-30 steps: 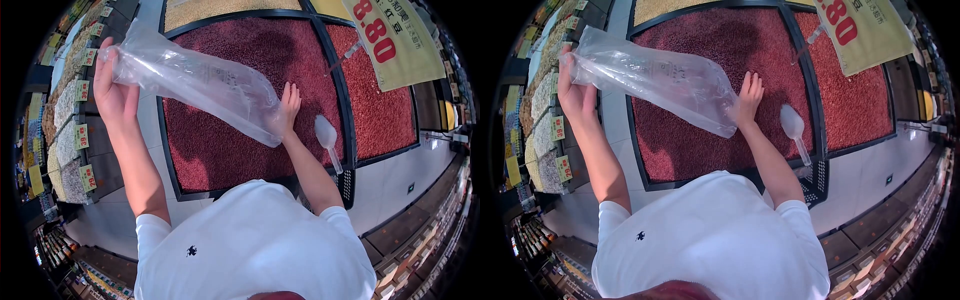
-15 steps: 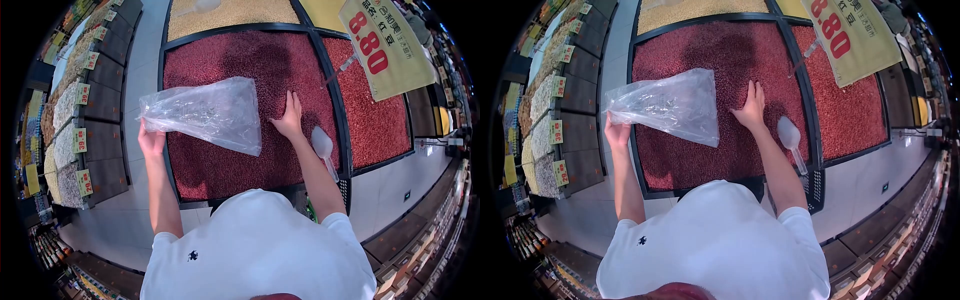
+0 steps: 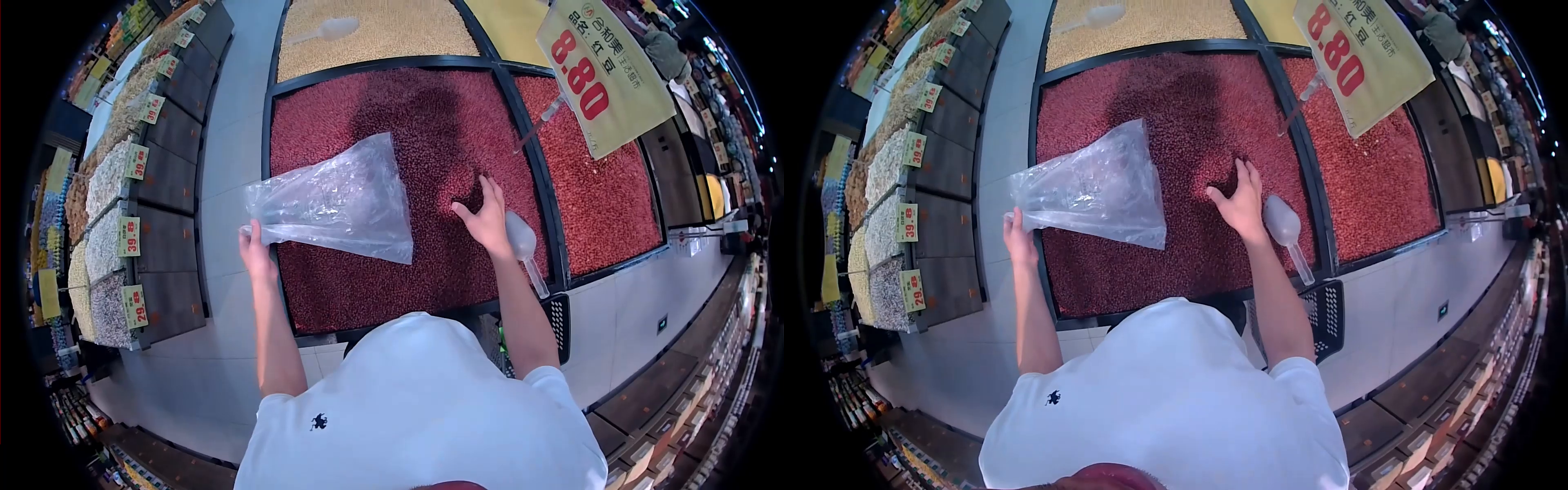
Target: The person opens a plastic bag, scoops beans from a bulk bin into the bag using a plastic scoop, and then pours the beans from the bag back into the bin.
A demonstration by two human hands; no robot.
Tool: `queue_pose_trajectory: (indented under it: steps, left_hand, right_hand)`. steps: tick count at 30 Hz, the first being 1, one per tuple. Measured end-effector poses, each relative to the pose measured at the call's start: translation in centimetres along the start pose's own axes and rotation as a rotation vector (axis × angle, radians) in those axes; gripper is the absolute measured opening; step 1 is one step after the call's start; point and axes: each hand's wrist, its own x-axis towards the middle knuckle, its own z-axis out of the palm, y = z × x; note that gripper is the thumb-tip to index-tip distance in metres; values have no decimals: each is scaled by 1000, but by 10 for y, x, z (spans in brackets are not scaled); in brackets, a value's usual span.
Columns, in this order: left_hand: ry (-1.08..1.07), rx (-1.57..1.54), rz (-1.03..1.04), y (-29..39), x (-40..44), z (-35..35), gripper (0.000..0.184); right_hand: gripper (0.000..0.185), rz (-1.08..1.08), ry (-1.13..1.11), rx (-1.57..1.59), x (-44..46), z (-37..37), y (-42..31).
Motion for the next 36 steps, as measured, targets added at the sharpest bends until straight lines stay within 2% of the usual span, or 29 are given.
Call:
queue_pose_trajectory:
  steps: [4,5,8,12,13,16,18,21,24,28,29,33,36]
  left_hand:
    - [189,334,224,-28,0,-2,85]
    - [235,496,239,-43,12,-14,94]
    - [301,653,326,-20,-32,10,99]
    - [138,796,509,-19,-73,39,101]
    - [57,779,550,-19,-84,49,102]
    - [-157,752,654,-13,-125,84,106]
    - [-272,747,705,-12,-145,104,110]
    - [-381,867,683,-11,-173,134,120]
    - [-417,935,677,-12,-190,157,121]
    - [-350,1110,751,-19,-189,170,106]
    - [-304,1102,750,-18,-191,171,96]
    - [-281,980,733,-15,-187,161,79]
    - [-240,958,726,0,-196,156,75]
  right_hand:
    - [81,37,70,12,-18,-6,5]
    - [78,31,95,11,-23,-6,7]
    - [69,74,129,49,-40,-12,13]
    - [59,224,125,130,-61,-19,17]
    - [50,132,203,75,-67,-12,32]
    - [43,217,186,105,-81,-8,41]
    - [39,190,199,93,-86,-6,44]
    - [35,156,191,106,-88,-8,41]
    - [32,130,164,106,-87,-12,35]
    - [31,68,127,135,-81,-18,41]
    - [31,60,115,153,-79,-19,44]
    - [30,26,86,196,-72,-33,52]
    - [35,14,63,187,-66,-52,66]
